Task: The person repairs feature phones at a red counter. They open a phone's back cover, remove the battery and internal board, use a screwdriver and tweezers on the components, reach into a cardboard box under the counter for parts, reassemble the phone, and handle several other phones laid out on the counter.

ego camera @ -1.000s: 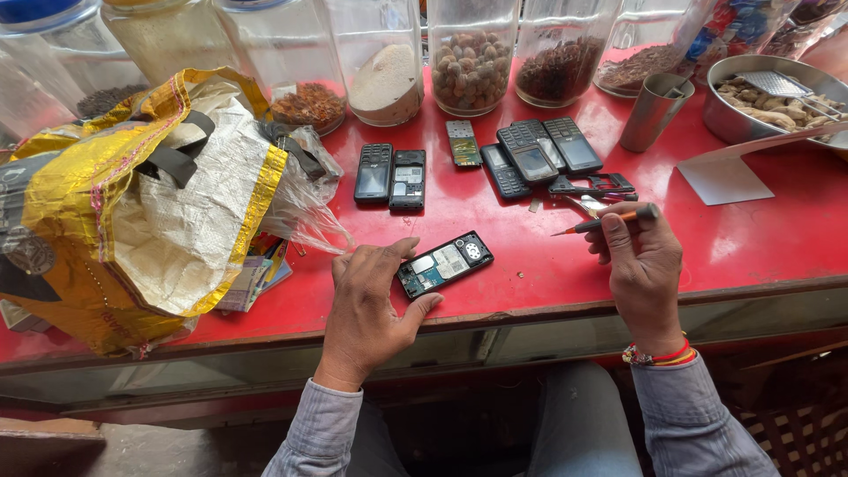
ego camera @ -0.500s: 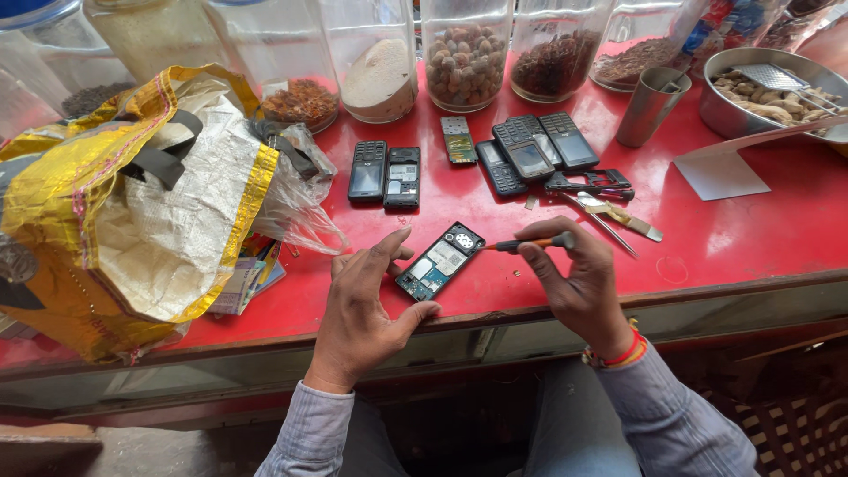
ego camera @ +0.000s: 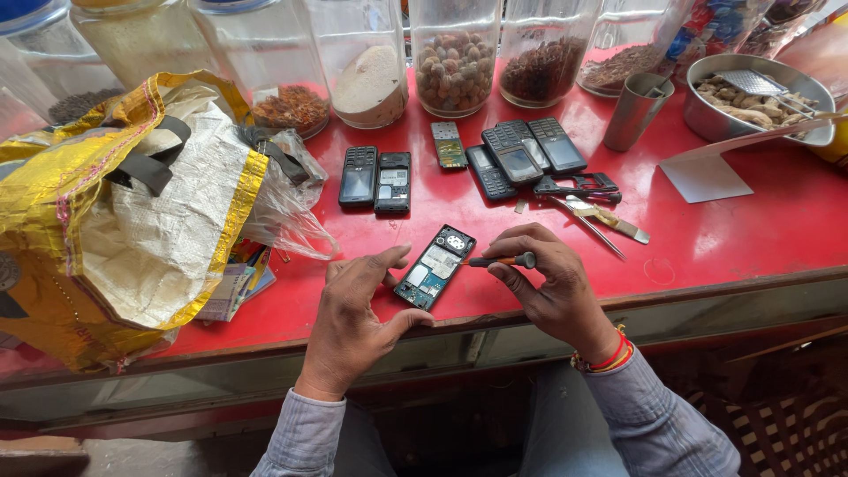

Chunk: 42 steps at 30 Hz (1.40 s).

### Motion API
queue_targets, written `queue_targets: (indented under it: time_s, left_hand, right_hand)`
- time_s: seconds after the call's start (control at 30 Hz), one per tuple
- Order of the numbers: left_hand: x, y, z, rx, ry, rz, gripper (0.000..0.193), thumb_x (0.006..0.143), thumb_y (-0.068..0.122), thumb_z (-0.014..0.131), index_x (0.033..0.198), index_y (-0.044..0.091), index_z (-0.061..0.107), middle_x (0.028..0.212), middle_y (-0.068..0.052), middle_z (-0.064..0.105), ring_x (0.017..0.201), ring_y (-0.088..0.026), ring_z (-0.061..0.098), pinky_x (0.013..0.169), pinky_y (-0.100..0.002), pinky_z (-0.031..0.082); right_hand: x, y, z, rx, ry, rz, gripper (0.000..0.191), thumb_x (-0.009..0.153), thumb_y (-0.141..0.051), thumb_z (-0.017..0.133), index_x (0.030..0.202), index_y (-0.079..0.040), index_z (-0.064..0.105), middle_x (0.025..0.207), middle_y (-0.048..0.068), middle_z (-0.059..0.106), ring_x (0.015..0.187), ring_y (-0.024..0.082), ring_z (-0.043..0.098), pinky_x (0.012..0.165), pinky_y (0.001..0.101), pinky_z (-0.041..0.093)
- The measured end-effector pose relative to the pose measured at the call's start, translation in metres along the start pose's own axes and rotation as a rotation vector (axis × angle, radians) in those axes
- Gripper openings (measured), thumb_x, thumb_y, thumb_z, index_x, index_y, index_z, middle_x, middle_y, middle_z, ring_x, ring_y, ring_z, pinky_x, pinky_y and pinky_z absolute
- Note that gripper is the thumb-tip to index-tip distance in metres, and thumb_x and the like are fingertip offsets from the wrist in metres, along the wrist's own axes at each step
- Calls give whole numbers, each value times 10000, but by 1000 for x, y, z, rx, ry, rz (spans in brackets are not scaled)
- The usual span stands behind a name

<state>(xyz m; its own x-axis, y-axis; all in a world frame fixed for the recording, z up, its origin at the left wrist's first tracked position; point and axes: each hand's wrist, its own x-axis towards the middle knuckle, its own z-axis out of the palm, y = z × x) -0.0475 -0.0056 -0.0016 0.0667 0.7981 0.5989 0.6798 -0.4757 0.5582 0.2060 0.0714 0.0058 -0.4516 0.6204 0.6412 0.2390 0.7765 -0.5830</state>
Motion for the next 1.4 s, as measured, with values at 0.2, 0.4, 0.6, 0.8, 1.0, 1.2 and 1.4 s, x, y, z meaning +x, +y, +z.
queue_targets:
  time_s: [0.2, 0.4, 0.6, 0.8, 1.0, 1.2, 1.4]
  left_hand:
    - [2, 1, -4, -32, -32, 50, 438, 667, 274, 917, 1024, 87, 744, 974, -31, 754, 934, -218, 700, 897, -373, 440]
    - [1, -1, -4, -69, -56, 50, 206, 713, 118, 851, 905, 94, 778, 1001, -51, 747, 1003, -235, 689, 916, -371, 465]
    - [0, -4, -2, -71, -70, 47, 183, 732, 72, 824, 907, 108, 786, 1020, -50, 743, 1020, -240, 682, 909, -369, 476]
    - [1, -5, -2, -64, -74, 55, 164, 735, 71, 826, 890, 113, 792, 1005, -50, 745, 1004, -237, 680, 904, -374, 471]
    - [1, -5, -1, -70, -75, 38, 162, 730, 75, 834, 882, 113, 792, 992, -48, 746, 991, -233, 681, 893, -374, 471]
    - [1, -5, -1, -66, -72, 39, 163, 732, 74, 834, 885, 112, 792, 977, -46, 744, 985, -226, 684, 895, -367, 466]
    - [1, -2, -3, -50, -60, 57, 154, 715, 89, 838, 859, 111, 787, 993, -53, 736, 985, -233, 671, 877, -373, 446]
  right_hand:
    - [-2, 3, 1, 49, -7, 11, 166, 930, -15, 719, 1088, -57, 690, 1070, 69, 670, 955, 170, 665, 815, 288, 538]
    - [-2, 5, 1, 81, -7, 23, 162, 937, -15, 708, 1095, -48, 686, 1080, 78, 674, 965, 177, 669, 826, 295, 544]
    - [-2, 5, 2, 45, -17, 41, 166, 926, -21, 715, 1089, -46, 695, 1073, 85, 675, 976, 181, 667, 829, 297, 540]
    - [-1, 4, 2, 56, -18, 16, 155, 935, -21, 712, 1087, -42, 691, 1077, 86, 675, 1024, 192, 673, 876, 304, 546]
    - [-1, 2, 2, 92, -23, 40, 161, 937, -18, 703, 1095, -44, 691, 1096, 89, 666, 1021, 185, 675, 859, 292, 568]
    - [-3, 6, 2, 68, -27, 45, 159, 933, -12, 709, 1088, -46, 696, 1084, 82, 673, 998, 176, 673, 833, 294, 556]
    - [-7, 8, 1, 175, 122, 127, 142, 977, 13, 674, 1108, -42, 663, 1012, 65, 683, 951, 164, 650, 883, 281, 523]
